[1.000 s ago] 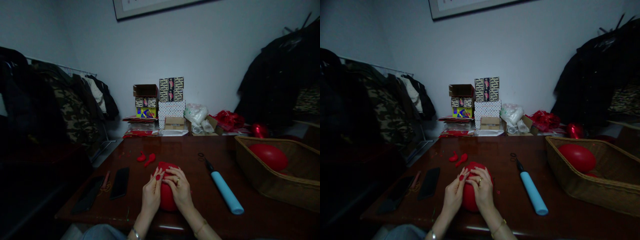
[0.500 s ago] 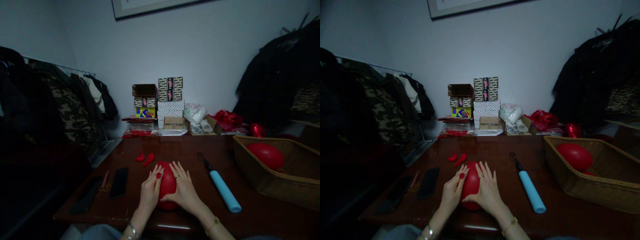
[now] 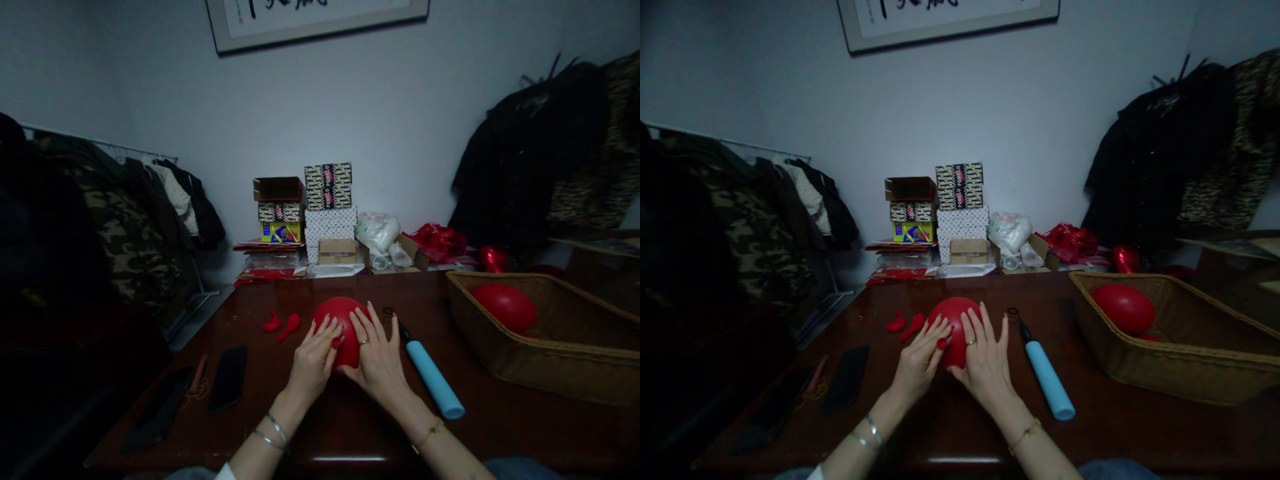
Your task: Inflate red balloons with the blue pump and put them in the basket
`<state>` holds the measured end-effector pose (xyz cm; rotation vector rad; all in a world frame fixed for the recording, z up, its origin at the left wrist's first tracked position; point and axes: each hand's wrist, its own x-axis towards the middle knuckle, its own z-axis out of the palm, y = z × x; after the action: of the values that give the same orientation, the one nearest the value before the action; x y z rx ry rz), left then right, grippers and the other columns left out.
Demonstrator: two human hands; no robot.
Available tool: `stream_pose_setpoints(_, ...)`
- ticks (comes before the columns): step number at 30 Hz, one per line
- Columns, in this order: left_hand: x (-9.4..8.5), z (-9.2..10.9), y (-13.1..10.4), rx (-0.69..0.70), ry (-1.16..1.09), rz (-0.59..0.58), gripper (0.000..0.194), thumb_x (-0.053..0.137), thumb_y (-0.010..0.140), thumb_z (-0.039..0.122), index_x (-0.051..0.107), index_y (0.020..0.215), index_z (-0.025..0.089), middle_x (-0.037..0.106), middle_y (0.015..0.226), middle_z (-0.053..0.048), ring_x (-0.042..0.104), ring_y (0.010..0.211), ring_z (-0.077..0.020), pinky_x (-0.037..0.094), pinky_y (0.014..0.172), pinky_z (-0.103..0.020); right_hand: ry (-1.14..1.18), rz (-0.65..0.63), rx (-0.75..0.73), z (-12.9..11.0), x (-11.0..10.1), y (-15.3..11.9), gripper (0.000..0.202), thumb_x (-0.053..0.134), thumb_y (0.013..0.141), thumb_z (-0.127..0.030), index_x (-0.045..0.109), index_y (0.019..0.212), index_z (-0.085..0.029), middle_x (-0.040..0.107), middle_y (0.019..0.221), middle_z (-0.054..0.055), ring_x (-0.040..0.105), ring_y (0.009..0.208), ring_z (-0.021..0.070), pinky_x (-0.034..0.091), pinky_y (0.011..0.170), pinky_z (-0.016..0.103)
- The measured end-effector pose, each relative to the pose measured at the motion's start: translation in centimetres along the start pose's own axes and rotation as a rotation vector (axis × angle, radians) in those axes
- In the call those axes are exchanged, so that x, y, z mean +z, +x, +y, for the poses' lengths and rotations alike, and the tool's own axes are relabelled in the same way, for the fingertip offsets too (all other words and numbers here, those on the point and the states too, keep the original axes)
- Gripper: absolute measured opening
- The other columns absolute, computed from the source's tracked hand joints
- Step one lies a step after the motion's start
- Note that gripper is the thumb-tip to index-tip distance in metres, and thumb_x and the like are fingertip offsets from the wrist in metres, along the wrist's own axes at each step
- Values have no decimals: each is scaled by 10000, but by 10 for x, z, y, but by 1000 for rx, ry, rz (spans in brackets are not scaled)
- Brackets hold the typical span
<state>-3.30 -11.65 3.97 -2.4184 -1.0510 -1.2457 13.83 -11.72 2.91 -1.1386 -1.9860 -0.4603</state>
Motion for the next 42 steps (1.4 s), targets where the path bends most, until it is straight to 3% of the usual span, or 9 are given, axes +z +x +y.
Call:
stream_pose_setpoints(7, 23, 14, 23, 76, 22, 16, 383, 429, 900, 130, 519, 1265, 203, 607, 1219, -99, 475, 1220, -228, 294, 1062, -545, -146, 55, 56, 25, -15, -3, 827, 646, 710, -346, 256, 1400, -109, 370, 1421, 170, 156, 1373, 346, 19, 1052, 658)
stream_pose_setpoints(18, 53, 52, 62, 193, 87, 118, 378, 482, 869, 114, 549, 1230, 206, 642, 1164, -99, 426, 1252, -295, 34, 1036, -697, -313, 117, 147, 71, -42, -16, 784, 574, 774, -504, 296, 1392, -109, 376, 1417, 177, 177, 1366, 340, 36, 1047, 637)
stream_pose_setpoints(25, 75, 72, 85, 237, 55, 166, 346, 485, 874, 130, 569, 1203, 197, 645, 1157, -96, 432, 1248, -300, 23, 1035, -697, -378, 133, 180, 97, -63, -23, 778, 573, 782, -471, 271, 1407, -121, 354, 1430, 178, 172, 1365, 340, 32, 1041, 633)
stream_pose_setpoints(42, 124, 114, 143, 304, -45, 144, 344, 475, 893, 186, 547, 1228, 215, 635, 1180, -84, 446, 1248, -264, 7, 1058, -660, -528, 212, 266, 155, -107, -25, 794, 597, 767, -372, 222, 1422, -125, 345, 1433, 176, 140, 1370, 335, 5, 1042, 616)
